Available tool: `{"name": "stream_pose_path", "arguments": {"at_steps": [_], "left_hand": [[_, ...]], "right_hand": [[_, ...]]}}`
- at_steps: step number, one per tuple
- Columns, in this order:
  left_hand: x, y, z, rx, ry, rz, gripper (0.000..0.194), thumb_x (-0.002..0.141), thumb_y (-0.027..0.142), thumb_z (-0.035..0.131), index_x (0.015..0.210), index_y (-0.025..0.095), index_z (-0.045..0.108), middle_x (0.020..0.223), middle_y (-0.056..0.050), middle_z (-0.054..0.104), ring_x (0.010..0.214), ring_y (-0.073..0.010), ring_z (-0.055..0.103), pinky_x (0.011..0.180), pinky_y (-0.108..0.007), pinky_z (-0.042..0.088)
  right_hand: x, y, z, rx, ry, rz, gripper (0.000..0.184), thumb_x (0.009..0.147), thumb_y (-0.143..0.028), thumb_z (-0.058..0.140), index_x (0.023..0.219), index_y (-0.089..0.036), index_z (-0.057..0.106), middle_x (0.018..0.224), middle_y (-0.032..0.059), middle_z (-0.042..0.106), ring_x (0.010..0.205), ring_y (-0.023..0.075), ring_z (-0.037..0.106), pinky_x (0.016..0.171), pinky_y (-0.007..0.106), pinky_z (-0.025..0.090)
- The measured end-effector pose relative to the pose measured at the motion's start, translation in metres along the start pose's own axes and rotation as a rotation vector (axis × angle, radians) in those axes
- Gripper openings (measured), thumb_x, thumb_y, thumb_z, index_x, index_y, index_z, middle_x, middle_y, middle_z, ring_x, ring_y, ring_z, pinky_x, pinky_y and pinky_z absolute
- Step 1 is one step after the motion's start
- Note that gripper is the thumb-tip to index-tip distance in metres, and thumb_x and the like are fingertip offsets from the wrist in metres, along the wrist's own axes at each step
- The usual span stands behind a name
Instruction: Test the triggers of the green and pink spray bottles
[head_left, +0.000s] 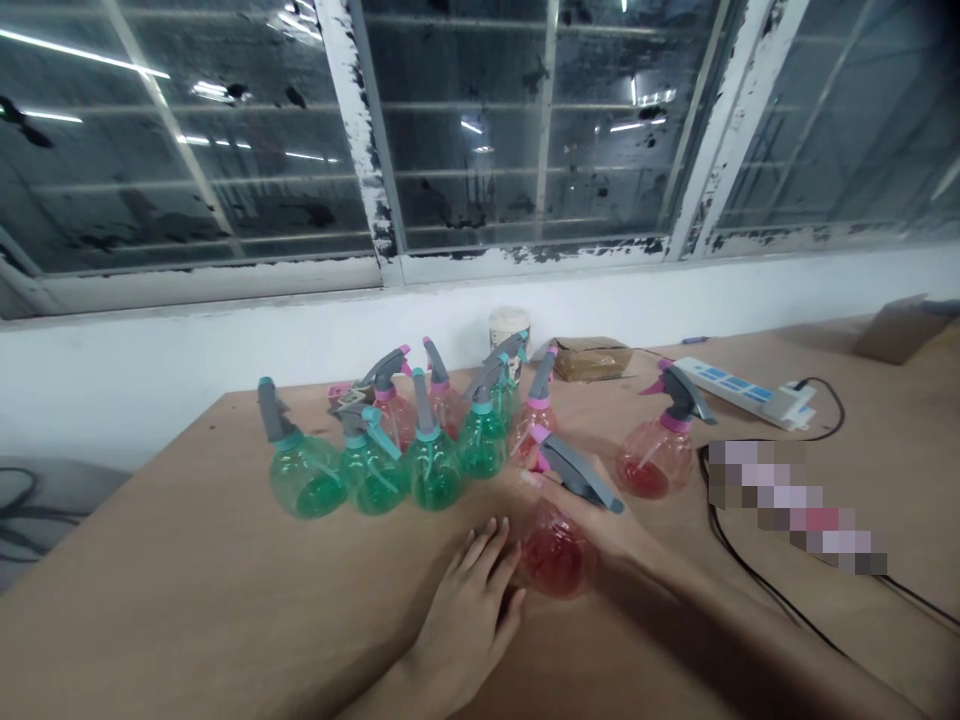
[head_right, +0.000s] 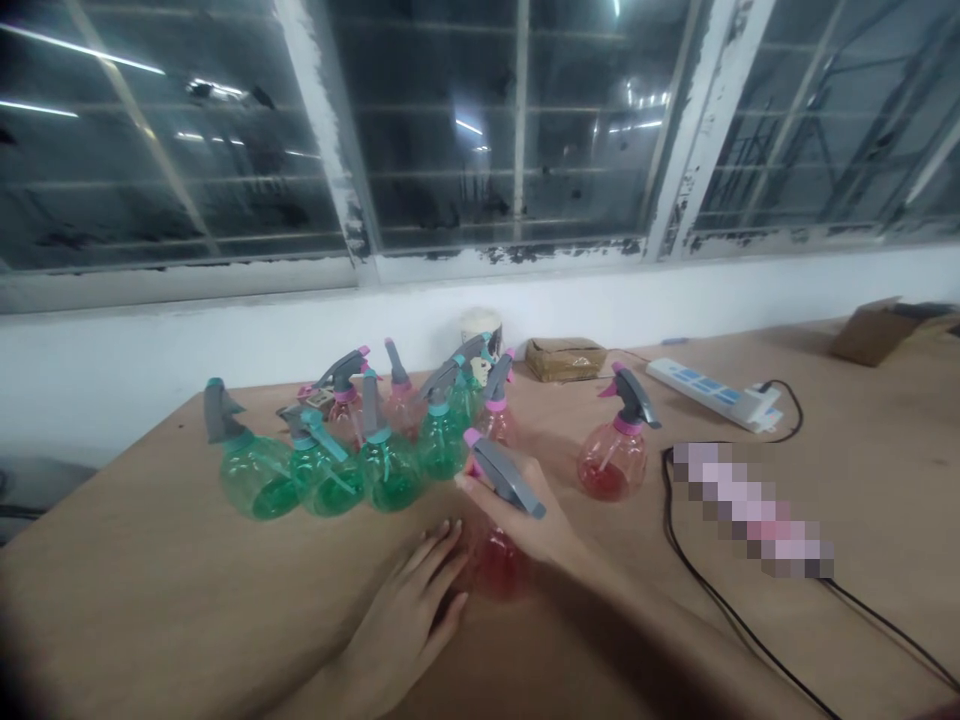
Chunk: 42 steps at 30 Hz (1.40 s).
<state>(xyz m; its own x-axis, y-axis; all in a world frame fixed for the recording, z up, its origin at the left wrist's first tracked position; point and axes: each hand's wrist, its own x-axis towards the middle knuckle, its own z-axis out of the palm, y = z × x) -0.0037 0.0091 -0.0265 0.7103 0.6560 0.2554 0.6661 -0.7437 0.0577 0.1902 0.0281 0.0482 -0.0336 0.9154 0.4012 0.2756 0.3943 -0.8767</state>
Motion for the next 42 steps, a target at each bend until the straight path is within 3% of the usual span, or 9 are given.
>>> {"name": "stream_pose_path", "arguments": {"at_steps": [5,13,19,26,34,42], "left_hand": [[0.001,0.001,0.000,0.002,-0.029,-0.027,0.042,0.089,0.028,0.044,0.126,0.008,0.048,0.137,-0.015,0.045,0.127,-0.0263,0.042,0.102,-0.045,0.041],[-0.001,0.000,0.006,-0.003,0.026,-0.035,0.043,0.088,0.031,0.046,0.124,0.007,0.048,0.134,-0.015,0.049,0.126,-0.0262,0.043,0.102,-0.044,0.042],[0.001,0.000,0.004,0.053,-0.019,-0.020,0.046,0.090,0.032,0.043,0.127,0.006,0.047,0.137,-0.015,0.045,0.127,-0.0266,0.042,0.102,-0.044,0.042],[0.003,0.003,-0.001,0.041,-0.017,-0.021,0.043,0.089,0.030,0.045,0.124,0.005,0.049,0.135,-0.016,0.047,0.126,-0.0270,0.042,0.101,-0.045,0.042],[0.000,0.002,0.002,0.016,0.016,-0.027,0.042,0.088,0.030,0.047,0.123,0.007,0.049,0.134,-0.016,0.049,0.126,-0.0268,0.043,0.101,-0.045,0.043],[0.001,0.004,-0.001,0.026,0.009,-0.015,0.039,0.086,0.025,0.048,0.120,0.007,0.052,0.132,-0.015,0.052,0.124,-0.0277,0.046,0.099,-0.046,0.044]], "right_hand": [[0.003,-0.003,0.006,0.032,0.010,-0.039,0.016,0.079,-0.039,0.057,0.088,-0.027,0.063,0.087,0.0007,0.065,0.079,0.0188,0.063,0.075,0.033,0.052],[0.020,0.015,0.012,0.147,0.030,-0.050,0.019,0.079,-0.035,0.059,0.094,-0.024,0.063,0.087,0.0013,0.066,0.079,0.0181,0.062,0.074,0.031,0.049],[0.030,0.017,0.012,0.125,-0.017,-0.111,0.020,0.081,-0.036,0.058,0.094,-0.022,0.064,0.092,0.0031,0.066,0.083,0.0184,0.061,0.078,0.032,0.046],[0.028,0.018,0.011,0.029,0.018,-0.097,0.019,0.079,-0.038,0.060,0.091,-0.023,0.063,0.078,-0.0006,0.065,0.062,0.0134,0.056,0.062,0.027,0.046],[0.030,0.021,0.009,0.063,-0.053,-0.103,0.021,0.079,-0.038,0.061,0.094,-0.024,0.061,0.076,-0.0005,0.064,0.070,0.0156,0.059,0.067,0.029,0.047],[0.029,0.011,0.012,0.049,0.059,-0.093,0.016,0.080,-0.036,0.060,0.079,-0.020,0.059,0.071,-0.0017,0.059,0.064,0.0128,0.054,0.060,0.025,0.043]]}}
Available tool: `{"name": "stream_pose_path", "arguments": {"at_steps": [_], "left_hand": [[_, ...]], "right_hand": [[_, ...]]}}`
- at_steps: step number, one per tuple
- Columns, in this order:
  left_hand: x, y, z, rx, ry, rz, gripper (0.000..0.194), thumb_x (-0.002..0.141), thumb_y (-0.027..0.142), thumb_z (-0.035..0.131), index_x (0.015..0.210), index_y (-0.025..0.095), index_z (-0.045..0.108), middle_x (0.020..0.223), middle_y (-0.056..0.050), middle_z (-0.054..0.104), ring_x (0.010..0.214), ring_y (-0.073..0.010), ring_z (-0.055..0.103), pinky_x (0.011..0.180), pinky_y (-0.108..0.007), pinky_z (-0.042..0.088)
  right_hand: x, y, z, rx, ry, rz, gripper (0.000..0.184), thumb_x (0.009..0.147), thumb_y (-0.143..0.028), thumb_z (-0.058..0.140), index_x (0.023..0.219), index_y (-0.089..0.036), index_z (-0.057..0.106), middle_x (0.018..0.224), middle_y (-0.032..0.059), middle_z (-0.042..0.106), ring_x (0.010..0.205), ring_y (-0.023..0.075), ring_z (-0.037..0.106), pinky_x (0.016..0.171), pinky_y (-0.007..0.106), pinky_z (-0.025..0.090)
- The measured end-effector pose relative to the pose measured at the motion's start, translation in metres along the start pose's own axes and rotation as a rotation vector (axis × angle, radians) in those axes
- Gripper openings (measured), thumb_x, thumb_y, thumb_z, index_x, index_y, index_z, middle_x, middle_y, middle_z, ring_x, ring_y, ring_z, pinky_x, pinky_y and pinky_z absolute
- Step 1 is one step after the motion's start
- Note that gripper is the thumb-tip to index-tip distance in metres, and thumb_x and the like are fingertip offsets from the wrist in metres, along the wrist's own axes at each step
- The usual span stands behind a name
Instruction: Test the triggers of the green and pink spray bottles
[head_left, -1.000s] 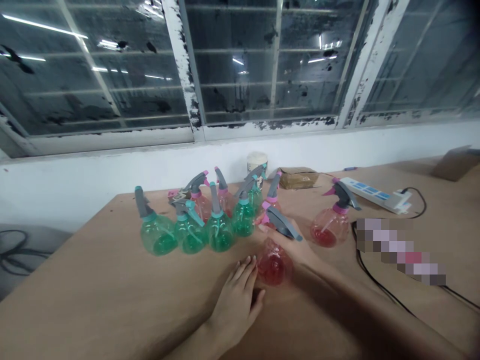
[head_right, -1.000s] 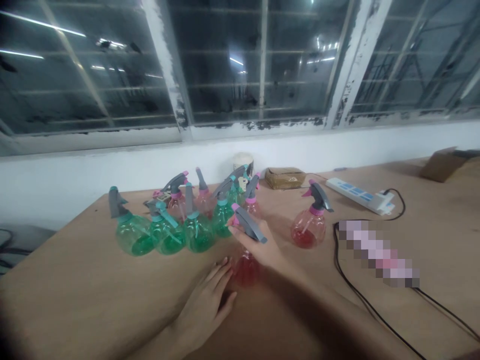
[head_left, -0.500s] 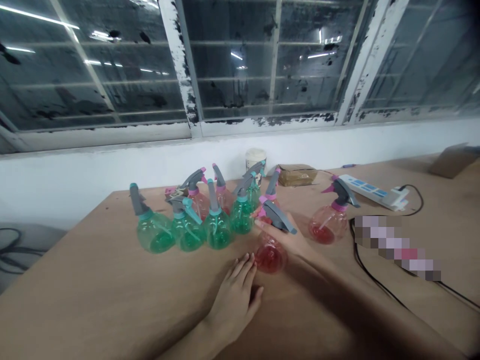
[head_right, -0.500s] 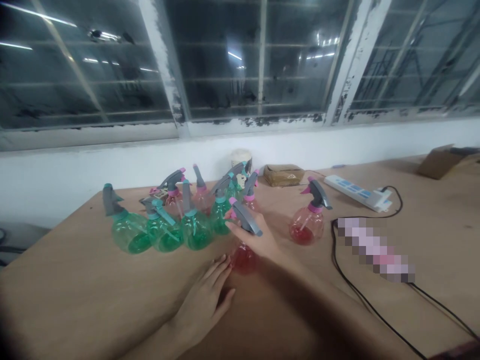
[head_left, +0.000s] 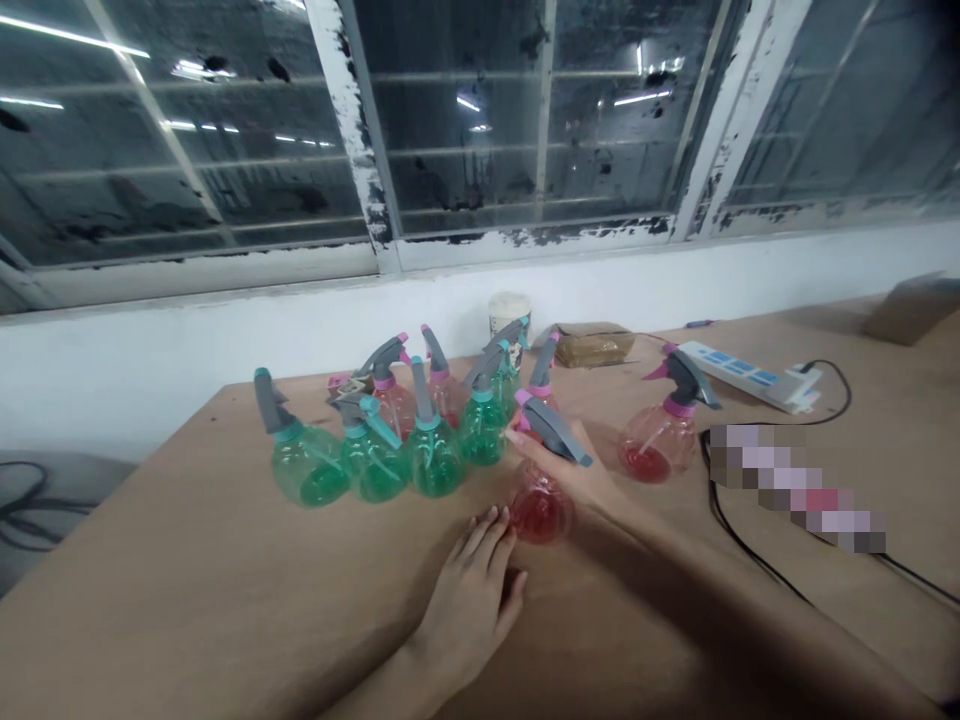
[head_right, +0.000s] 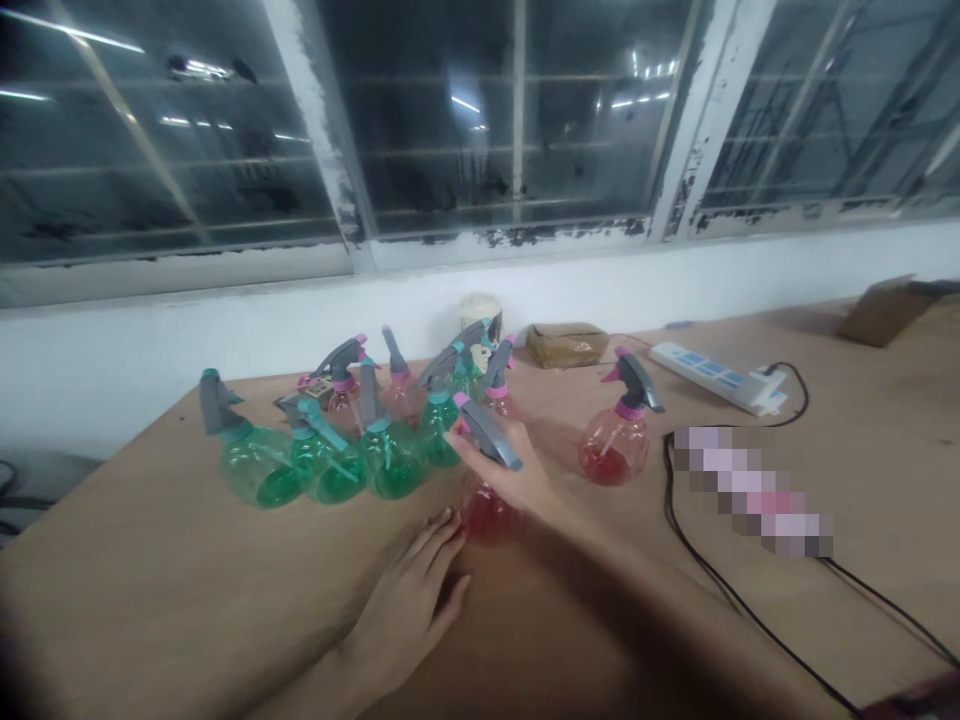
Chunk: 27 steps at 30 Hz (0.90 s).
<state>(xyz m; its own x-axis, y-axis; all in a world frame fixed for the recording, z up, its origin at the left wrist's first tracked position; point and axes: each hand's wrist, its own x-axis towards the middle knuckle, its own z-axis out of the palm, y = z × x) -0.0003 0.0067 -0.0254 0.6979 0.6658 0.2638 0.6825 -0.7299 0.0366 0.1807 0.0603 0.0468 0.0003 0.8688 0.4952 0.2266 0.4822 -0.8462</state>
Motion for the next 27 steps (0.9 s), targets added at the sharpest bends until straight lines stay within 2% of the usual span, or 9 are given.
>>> {"name": "stream_pose_path", "arguments": {"at_steps": [4,8,11,15,20,27], "left_hand": [[-0.001,-0.001,0.000,-0.024,0.022,0.006,0.037,0.086,0.025,0.048,0.120,0.009,0.052,0.132,-0.015,0.051,0.125,-0.0270,0.045,0.100,-0.046,0.044],[-0.001,-0.002,0.001,-0.035,0.041,0.007,0.037,0.087,0.025,0.047,0.121,0.011,0.051,0.132,-0.013,0.051,0.125,-0.0258,0.045,0.101,-0.045,0.043],[-0.001,-0.002,0.002,-0.034,0.036,0.009,0.038,0.086,0.025,0.047,0.121,0.011,0.051,0.132,-0.013,0.052,0.125,-0.0255,0.045,0.101,-0.045,0.042],[-0.001,-0.002,0.001,-0.036,0.038,0.004,0.035,0.087,0.026,0.046,0.119,0.012,0.053,0.133,-0.013,0.051,0.125,-0.0260,0.044,0.100,-0.046,0.043],[0.001,0.001,-0.004,-0.031,0.012,0.003,0.034,0.086,0.023,0.048,0.116,0.010,0.054,0.130,-0.015,0.053,0.124,-0.0272,0.046,0.099,-0.046,0.044],[0.003,0.003,-0.009,-0.045,-0.008,-0.013,0.033,0.085,0.021,0.049,0.115,0.011,0.054,0.129,-0.015,0.054,0.123,-0.0273,0.046,0.099,-0.047,0.044]], "right_hand": [[-0.001,0.003,0.000,0.012,-0.026,0.024,0.019,0.078,-0.035,0.061,0.072,-0.019,0.054,0.061,-0.0042,0.050,0.055,0.0099,0.046,0.054,0.023,0.038],[-0.002,0.001,0.000,0.017,-0.023,0.015,0.019,0.079,-0.034,0.060,0.071,-0.018,0.053,0.061,-0.0037,0.049,0.056,0.0103,0.046,0.055,0.024,0.039],[-0.001,0.000,0.000,0.018,-0.022,-0.002,0.018,0.079,-0.035,0.059,0.073,-0.019,0.054,0.063,-0.0031,0.052,0.057,0.0108,0.049,0.057,0.024,0.041],[0.000,0.002,-0.001,0.016,0.013,0.049,0.021,0.080,-0.039,0.057,0.087,-0.020,0.061,0.071,-0.0007,0.060,0.064,0.0140,0.056,0.063,0.027,0.046],[-0.001,0.005,0.001,0.036,-0.004,-0.011,0.022,0.081,-0.034,0.058,0.098,-0.021,0.062,0.088,0.0035,0.066,0.079,0.0178,0.063,0.074,0.030,0.048],[-0.002,0.009,0.002,-0.002,0.020,0.003,0.021,0.081,-0.033,0.058,0.098,-0.022,0.063,0.086,0.0032,0.067,0.076,0.0179,0.063,0.071,0.031,0.050]]}}
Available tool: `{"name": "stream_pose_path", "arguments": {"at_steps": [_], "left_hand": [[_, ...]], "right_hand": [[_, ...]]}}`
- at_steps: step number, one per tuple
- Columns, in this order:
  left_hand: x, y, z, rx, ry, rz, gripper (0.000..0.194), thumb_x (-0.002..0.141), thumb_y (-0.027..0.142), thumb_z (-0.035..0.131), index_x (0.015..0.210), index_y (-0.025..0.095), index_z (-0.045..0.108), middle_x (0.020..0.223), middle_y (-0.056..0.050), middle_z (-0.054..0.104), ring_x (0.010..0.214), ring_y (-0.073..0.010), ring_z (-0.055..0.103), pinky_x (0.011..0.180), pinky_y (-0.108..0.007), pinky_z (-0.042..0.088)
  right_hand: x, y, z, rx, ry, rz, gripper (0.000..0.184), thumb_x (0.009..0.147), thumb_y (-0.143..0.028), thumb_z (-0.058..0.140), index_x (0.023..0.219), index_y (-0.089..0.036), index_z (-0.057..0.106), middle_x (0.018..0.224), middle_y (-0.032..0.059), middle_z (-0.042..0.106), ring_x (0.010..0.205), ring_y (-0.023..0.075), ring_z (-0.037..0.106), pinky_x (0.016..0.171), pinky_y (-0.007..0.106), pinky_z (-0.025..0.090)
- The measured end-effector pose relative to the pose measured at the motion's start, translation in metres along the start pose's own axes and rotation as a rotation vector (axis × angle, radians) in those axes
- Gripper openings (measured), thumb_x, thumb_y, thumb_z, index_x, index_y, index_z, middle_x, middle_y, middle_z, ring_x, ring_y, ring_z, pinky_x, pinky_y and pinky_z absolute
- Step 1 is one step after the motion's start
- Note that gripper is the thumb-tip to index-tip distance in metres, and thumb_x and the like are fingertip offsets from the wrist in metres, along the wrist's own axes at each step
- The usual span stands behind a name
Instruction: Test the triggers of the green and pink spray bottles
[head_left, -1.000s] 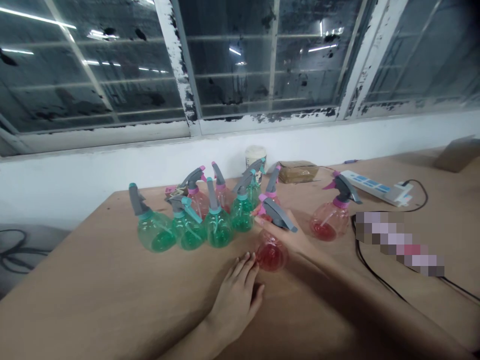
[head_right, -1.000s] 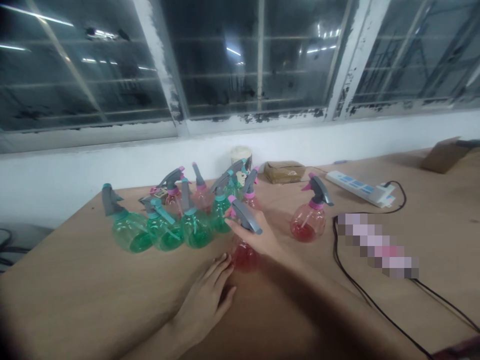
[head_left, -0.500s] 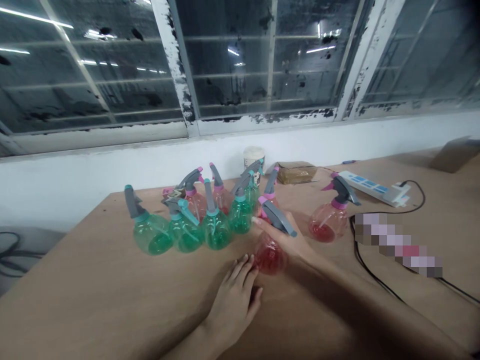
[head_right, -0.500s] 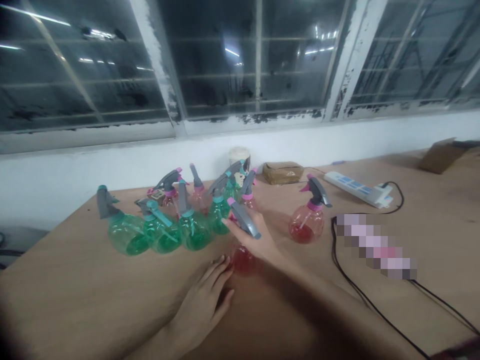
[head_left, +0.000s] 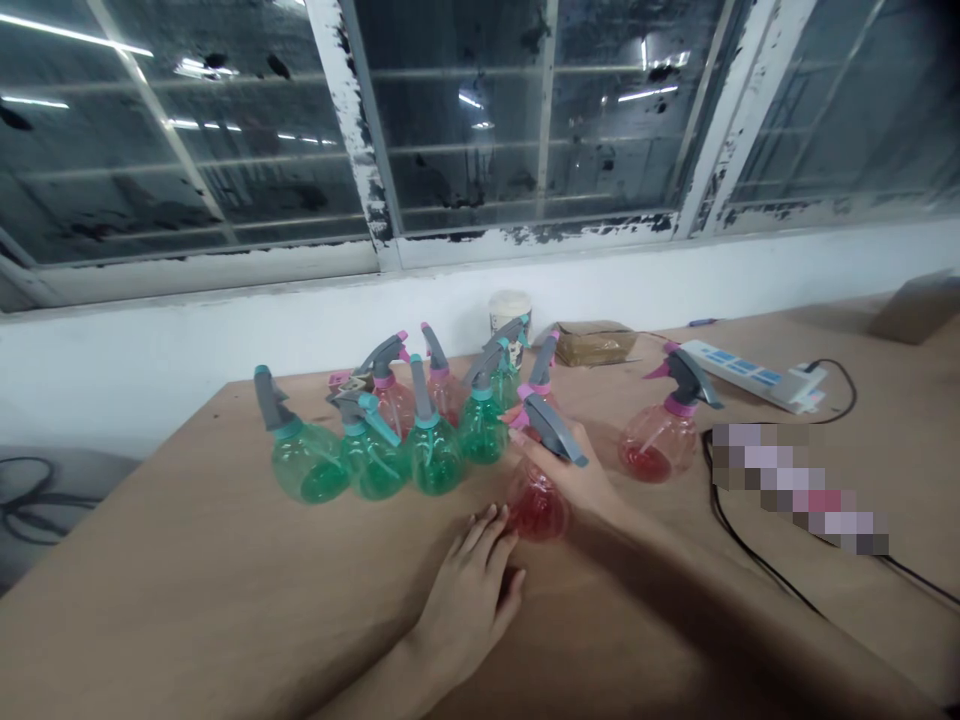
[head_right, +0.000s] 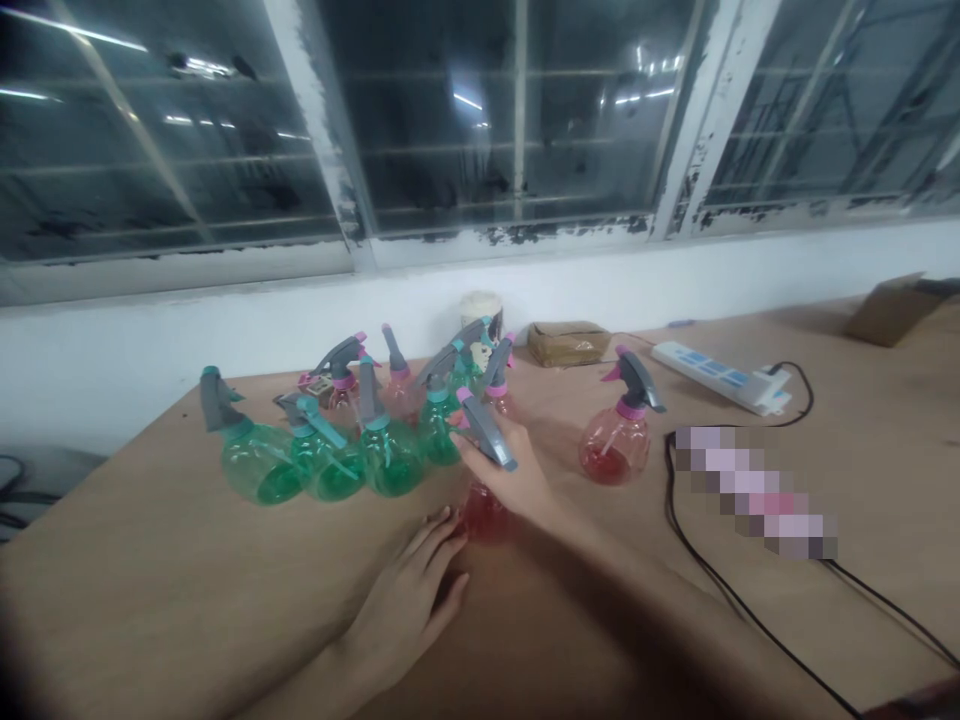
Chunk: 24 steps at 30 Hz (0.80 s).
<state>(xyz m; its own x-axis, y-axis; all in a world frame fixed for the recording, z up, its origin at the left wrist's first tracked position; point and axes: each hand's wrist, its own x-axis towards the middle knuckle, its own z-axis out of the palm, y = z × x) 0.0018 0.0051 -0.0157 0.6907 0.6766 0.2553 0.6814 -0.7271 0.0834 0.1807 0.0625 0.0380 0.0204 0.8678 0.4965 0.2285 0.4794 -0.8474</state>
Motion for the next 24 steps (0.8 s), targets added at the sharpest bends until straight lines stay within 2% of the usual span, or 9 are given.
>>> {"name": "stream_pose_path", "arguments": {"at_steps": [6,14,21,24], "left_hand": [[-0.0007,-0.0002,-0.0005,0.002,-0.006,-0.011,0.033,0.085,0.022,0.049,0.116,0.011,0.054,0.131,-0.015,0.052,0.125,-0.0276,0.044,0.100,-0.048,0.042],[-0.0019,-0.0010,0.0032,-0.012,0.029,-0.001,0.032,0.086,0.022,0.047,0.116,0.011,0.053,0.131,-0.014,0.052,0.125,-0.0269,0.045,0.101,-0.047,0.042],[-0.0027,-0.0026,0.0055,-0.013,0.037,0.003,0.032,0.087,0.024,0.047,0.117,0.013,0.053,0.131,-0.013,0.052,0.125,-0.0262,0.044,0.100,-0.046,0.043],[-0.0029,-0.0031,0.0060,-0.012,0.041,0.014,0.033,0.087,0.024,0.047,0.117,0.012,0.053,0.131,-0.013,0.052,0.125,-0.0262,0.044,0.100,-0.046,0.043]], "right_hand": [[0.0013,0.0004,-0.0008,0.039,-0.034,-0.043,0.020,0.081,-0.031,0.058,0.099,-0.023,0.062,0.093,0.0027,0.067,0.084,0.0183,0.063,0.078,0.031,0.049],[0.0012,-0.0019,-0.0008,0.055,-0.045,-0.035,0.021,0.081,-0.033,0.058,0.099,-0.022,0.061,0.093,0.0047,0.066,0.087,0.0205,0.063,0.078,0.033,0.049],[0.0010,-0.0035,-0.0010,-0.017,-0.027,-0.018,0.024,0.079,-0.036,0.059,0.098,-0.021,0.061,0.083,0.0023,0.066,0.068,0.0160,0.060,0.067,0.030,0.049],[0.0031,-0.0055,-0.0015,-0.020,-0.036,-0.023,0.023,0.078,-0.039,0.060,0.092,-0.020,0.061,0.081,0.0020,0.065,0.071,0.0158,0.059,0.070,0.030,0.048]]}}
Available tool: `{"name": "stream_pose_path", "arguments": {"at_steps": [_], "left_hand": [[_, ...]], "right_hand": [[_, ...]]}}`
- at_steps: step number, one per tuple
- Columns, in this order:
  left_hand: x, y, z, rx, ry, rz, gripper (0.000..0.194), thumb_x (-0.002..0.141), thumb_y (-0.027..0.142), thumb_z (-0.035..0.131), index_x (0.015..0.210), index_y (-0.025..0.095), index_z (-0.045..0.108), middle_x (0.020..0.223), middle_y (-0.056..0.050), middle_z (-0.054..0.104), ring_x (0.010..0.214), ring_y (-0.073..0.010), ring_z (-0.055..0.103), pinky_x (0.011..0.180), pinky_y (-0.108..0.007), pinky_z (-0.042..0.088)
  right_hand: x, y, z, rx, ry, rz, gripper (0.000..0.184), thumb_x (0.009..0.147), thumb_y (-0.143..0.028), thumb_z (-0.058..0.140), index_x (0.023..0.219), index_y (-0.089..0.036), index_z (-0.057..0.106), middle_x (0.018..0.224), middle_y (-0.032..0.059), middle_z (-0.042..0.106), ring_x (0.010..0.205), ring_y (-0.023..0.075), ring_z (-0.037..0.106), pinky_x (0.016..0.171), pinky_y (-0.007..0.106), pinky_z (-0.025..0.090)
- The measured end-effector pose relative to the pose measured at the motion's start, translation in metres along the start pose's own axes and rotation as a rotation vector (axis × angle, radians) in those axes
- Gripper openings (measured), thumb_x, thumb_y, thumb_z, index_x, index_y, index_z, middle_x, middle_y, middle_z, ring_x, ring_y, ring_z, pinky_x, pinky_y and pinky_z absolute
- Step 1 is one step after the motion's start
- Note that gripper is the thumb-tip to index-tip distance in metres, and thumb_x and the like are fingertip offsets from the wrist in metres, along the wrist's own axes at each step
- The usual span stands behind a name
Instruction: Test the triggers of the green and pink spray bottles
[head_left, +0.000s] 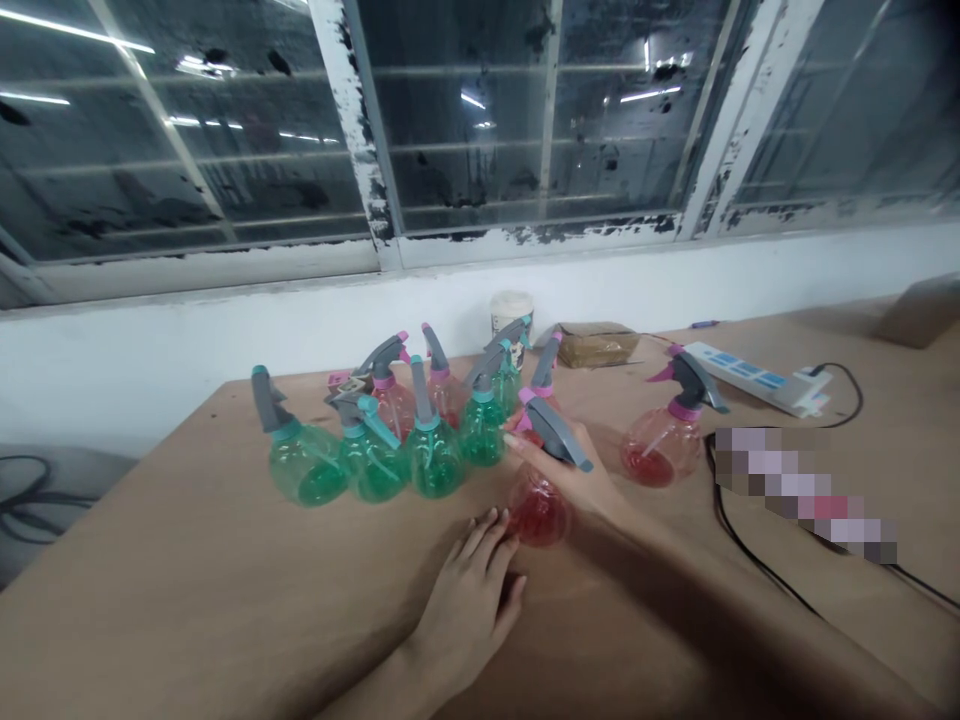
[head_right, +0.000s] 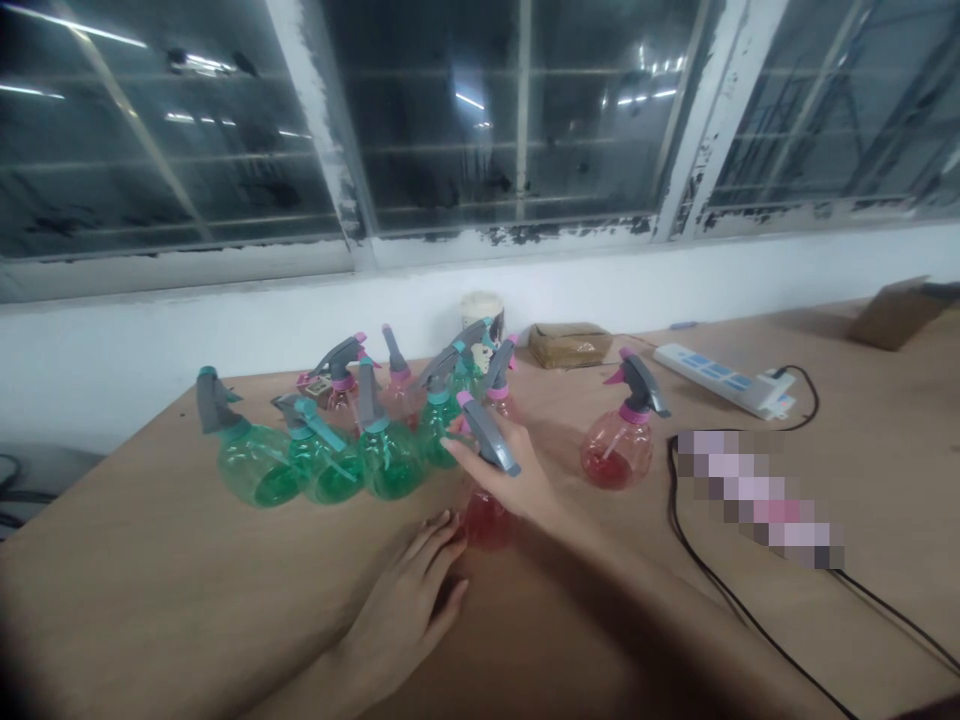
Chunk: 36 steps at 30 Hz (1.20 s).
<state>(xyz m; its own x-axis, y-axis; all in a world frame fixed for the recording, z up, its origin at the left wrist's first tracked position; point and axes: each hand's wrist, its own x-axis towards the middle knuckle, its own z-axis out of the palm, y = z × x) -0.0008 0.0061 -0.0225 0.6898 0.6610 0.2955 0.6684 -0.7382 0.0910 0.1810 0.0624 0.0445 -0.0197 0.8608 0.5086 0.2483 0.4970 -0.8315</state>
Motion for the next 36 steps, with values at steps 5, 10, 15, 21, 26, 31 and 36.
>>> {"name": "stream_pose_path", "arguments": {"at_steps": [5,10,15,21,26,31,36], "left_hand": [[0.0001,0.0000,-0.0004,0.005,-0.018,-0.008,0.033,0.086,0.023,0.047,0.117,0.012,0.053,0.131,-0.014,0.052,0.124,-0.0266,0.045,0.100,-0.047,0.043],[0.0004,0.0002,-0.0016,0.002,-0.010,-0.009,0.033,0.087,0.025,0.047,0.117,0.013,0.053,0.131,-0.013,0.052,0.124,-0.0256,0.045,0.100,-0.044,0.043],[0.0009,0.0013,-0.0031,0.002,-0.009,-0.011,0.032,0.087,0.025,0.046,0.116,0.013,0.054,0.131,-0.013,0.052,0.124,-0.0261,0.045,0.099,-0.045,0.044],[0.0007,0.0014,-0.0016,0.020,-0.009,-0.007,0.031,0.086,0.024,0.047,0.115,0.012,0.054,0.129,-0.014,0.054,0.123,-0.0266,0.047,0.099,-0.046,0.044],[0.0006,0.0009,-0.0008,-0.002,0.000,-0.008,0.031,0.086,0.023,0.046,0.115,0.012,0.053,0.129,-0.014,0.054,0.124,-0.0264,0.045,0.100,-0.046,0.043],[0.0009,0.0005,-0.0007,-0.007,-0.013,-0.015,0.031,0.086,0.023,0.047,0.114,0.012,0.054,0.129,-0.014,0.054,0.123,-0.0268,0.047,0.099,-0.046,0.043],[0.0007,0.0004,-0.0003,-0.022,0.013,-0.010,0.030,0.085,0.022,0.047,0.113,0.013,0.053,0.128,-0.014,0.055,0.123,-0.0269,0.047,0.099,-0.047,0.044]], "right_hand": [[0.0006,-0.0030,-0.0009,0.008,-0.015,0.016,0.020,0.080,-0.040,0.059,0.077,-0.020,0.058,0.066,-0.0019,0.057,0.060,0.0126,0.052,0.059,0.026,0.044],[-0.0024,-0.0030,-0.0020,-0.021,0.000,-0.011,0.024,0.080,-0.039,0.058,0.067,-0.020,0.054,0.060,-0.0020,0.053,0.055,0.0123,0.050,0.054,0.026,0.041],[0.0012,0.0025,-0.0016,0.045,-0.044,0.038,0.022,0.079,-0.042,0.059,0.083,-0.020,0.062,0.072,0.0001,0.062,0.067,0.0150,0.057,0.063,0.028,0.047],[-0.0013,0.0019,-0.0018,0.099,-0.043,0.046,0.023,0.081,-0.037,0.058,0.097,-0.022,0.062,0.091,0.0028,0.066,0.080,0.0173,0.062,0.076,0.031,0.048],[-0.0040,-0.0036,-0.0029,0.078,-0.065,-0.002,0.022,0.082,-0.035,0.056,0.099,-0.023,0.063,0.092,0.0037,0.066,0.085,0.0186,0.062,0.081,0.033,0.048],[-0.0032,-0.0036,-0.0027,0.079,-0.073,-0.009,0.022,0.082,-0.033,0.056,0.100,-0.023,0.063,0.095,0.0047,0.066,0.086,0.0192,0.062,0.080,0.032,0.048],[-0.0043,0.0003,-0.0008,0.098,-0.046,0.027,0.026,0.080,-0.032,0.059,0.104,-0.022,0.061,0.090,0.0040,0.067,0.079,0.0184,0.063,0.074,0.030,0.049]]}}
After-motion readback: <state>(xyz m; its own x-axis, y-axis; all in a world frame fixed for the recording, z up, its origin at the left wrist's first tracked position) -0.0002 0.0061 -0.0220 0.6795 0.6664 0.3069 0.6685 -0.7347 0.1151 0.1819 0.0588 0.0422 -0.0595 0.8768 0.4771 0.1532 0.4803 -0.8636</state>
